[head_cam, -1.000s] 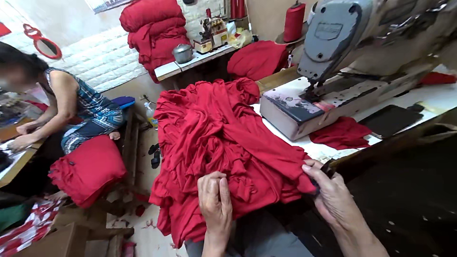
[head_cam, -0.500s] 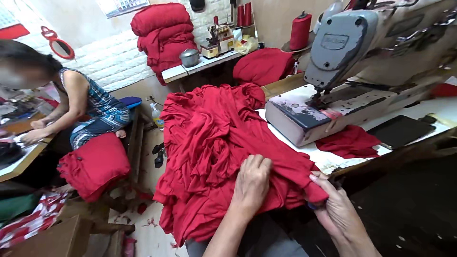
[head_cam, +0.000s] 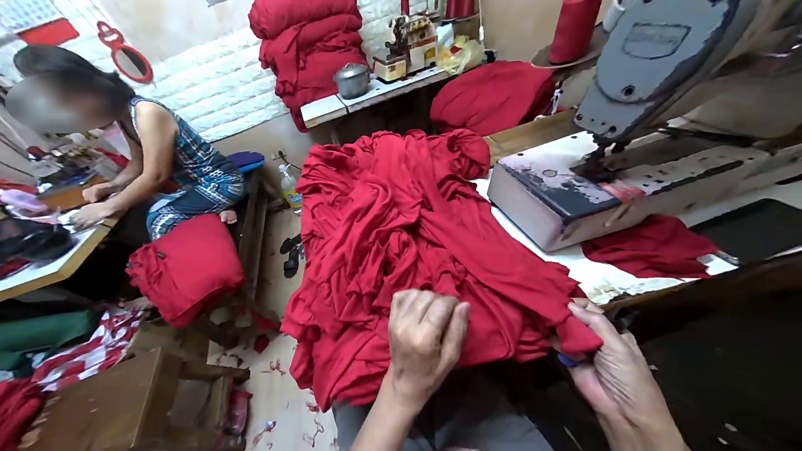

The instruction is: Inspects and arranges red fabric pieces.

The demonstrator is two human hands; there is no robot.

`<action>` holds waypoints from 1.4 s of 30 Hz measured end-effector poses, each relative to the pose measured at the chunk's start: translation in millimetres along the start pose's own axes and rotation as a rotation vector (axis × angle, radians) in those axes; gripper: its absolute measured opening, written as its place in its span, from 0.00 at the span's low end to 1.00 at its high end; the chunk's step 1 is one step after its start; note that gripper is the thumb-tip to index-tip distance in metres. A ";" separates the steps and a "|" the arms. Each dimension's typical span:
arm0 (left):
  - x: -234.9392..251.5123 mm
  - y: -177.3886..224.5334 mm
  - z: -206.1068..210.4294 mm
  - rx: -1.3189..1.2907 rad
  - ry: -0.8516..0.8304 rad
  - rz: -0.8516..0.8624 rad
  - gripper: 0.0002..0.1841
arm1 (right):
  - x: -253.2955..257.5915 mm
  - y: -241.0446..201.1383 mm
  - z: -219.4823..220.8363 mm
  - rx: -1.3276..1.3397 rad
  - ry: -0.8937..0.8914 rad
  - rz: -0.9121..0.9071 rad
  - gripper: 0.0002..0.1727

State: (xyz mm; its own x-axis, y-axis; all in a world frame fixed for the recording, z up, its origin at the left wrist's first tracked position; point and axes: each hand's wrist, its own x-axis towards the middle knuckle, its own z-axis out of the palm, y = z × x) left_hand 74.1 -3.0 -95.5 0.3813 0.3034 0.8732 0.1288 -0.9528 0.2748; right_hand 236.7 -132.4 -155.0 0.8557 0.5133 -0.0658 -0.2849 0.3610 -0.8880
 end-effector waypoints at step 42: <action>-4.0 -28.0 16.9 0.035 -0.412 0.047 0.23 | 15.2 -3.2 -17.2 -1.070 0.048 -0.860 0.08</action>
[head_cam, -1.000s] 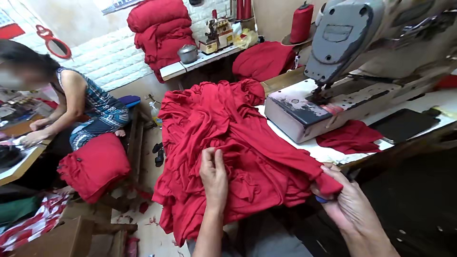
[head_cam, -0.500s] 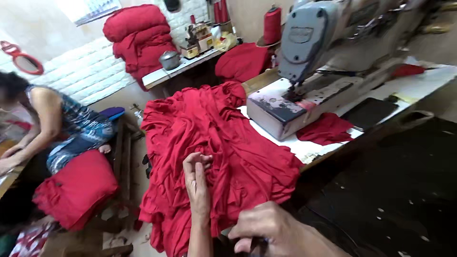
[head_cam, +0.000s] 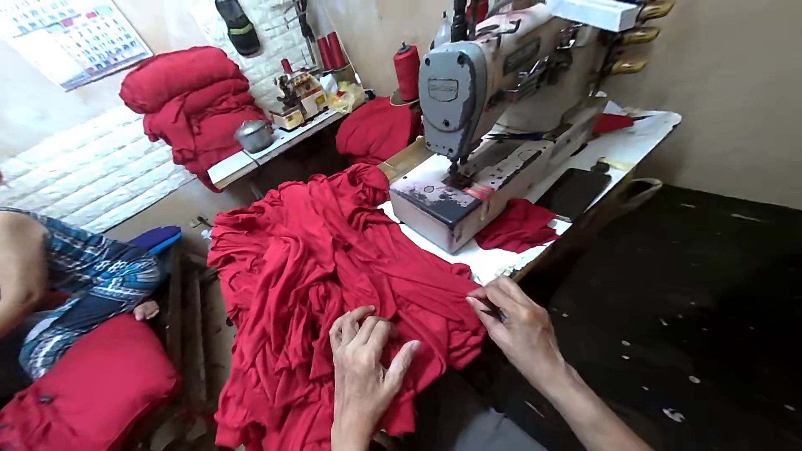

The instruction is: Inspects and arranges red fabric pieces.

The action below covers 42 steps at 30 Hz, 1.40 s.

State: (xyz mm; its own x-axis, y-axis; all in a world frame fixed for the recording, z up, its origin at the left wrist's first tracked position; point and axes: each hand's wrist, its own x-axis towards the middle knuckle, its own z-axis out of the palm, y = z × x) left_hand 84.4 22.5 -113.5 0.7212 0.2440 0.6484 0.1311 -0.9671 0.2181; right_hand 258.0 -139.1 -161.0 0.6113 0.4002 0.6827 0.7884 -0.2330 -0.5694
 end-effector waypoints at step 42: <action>-15.3 3.3 -5.2 -0.437 0.640 -0.260 0.14 | -12.1 -28.6 17.0 0.837 0.045 0.289 0.03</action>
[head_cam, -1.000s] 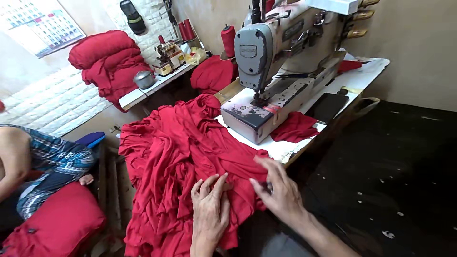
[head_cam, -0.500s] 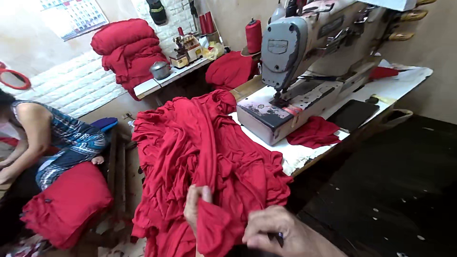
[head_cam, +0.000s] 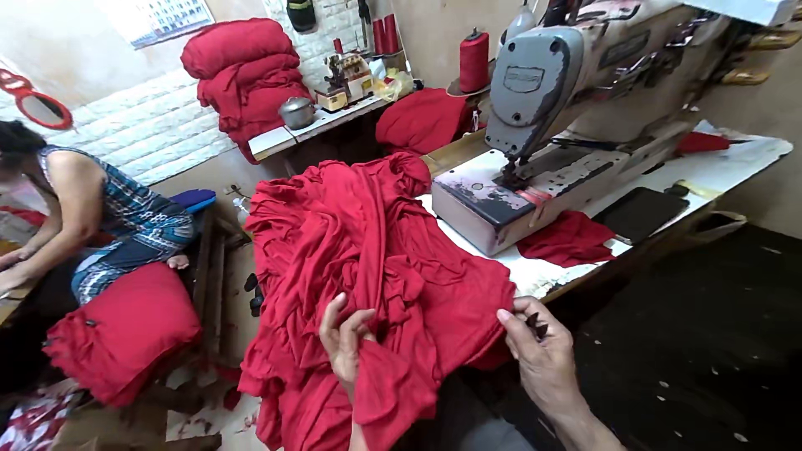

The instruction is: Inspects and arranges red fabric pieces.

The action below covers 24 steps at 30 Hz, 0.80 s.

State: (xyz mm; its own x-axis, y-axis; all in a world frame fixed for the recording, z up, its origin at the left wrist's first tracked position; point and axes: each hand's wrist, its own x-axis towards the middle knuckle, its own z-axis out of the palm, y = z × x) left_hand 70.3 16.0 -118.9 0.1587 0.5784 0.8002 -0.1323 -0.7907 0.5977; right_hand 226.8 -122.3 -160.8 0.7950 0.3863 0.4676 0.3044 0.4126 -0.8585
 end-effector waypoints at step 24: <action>-1.6 1.4 -4.1 0.180 -0.342 0.058 0.23 | -12.2 -7.4 18.4 -0.170 -0.513 -0.485 0.07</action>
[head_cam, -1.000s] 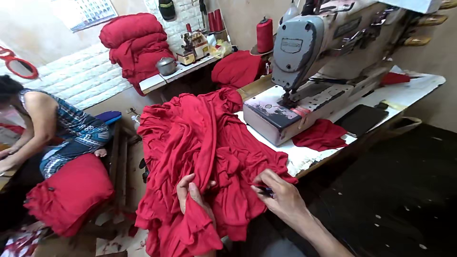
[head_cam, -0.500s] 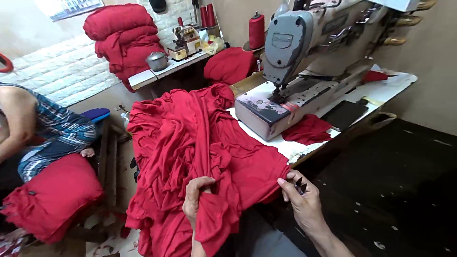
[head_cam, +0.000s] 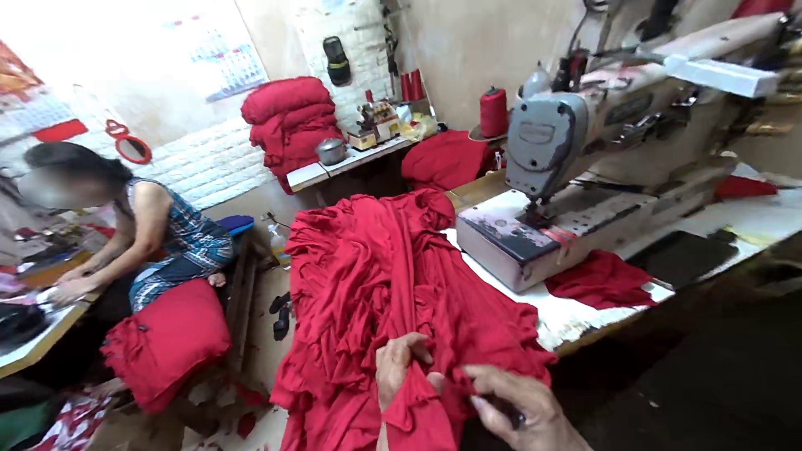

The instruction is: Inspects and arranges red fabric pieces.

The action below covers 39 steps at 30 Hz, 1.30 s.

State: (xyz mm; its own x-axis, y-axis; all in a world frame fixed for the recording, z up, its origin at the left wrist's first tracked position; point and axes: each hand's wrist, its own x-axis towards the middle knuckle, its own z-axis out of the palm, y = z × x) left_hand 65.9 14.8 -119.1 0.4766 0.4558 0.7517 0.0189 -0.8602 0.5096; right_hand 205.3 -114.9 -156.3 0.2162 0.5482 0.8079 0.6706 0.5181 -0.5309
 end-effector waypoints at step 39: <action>-9.1 37.1 -14.6 0.285 -0.255 0.019 0.14 | 193.3 105.3 -59.2 -0.912 -0.350 0.193 0.17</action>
State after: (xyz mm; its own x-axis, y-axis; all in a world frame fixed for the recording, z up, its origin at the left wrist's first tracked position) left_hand 49.4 -17.9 -101.0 0.6820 0.3988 0.6131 0.2350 -0.9133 0.3327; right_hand 359.7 6.8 -40.9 0.2560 0.8089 0.5293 0.9666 -0.2227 -0.1271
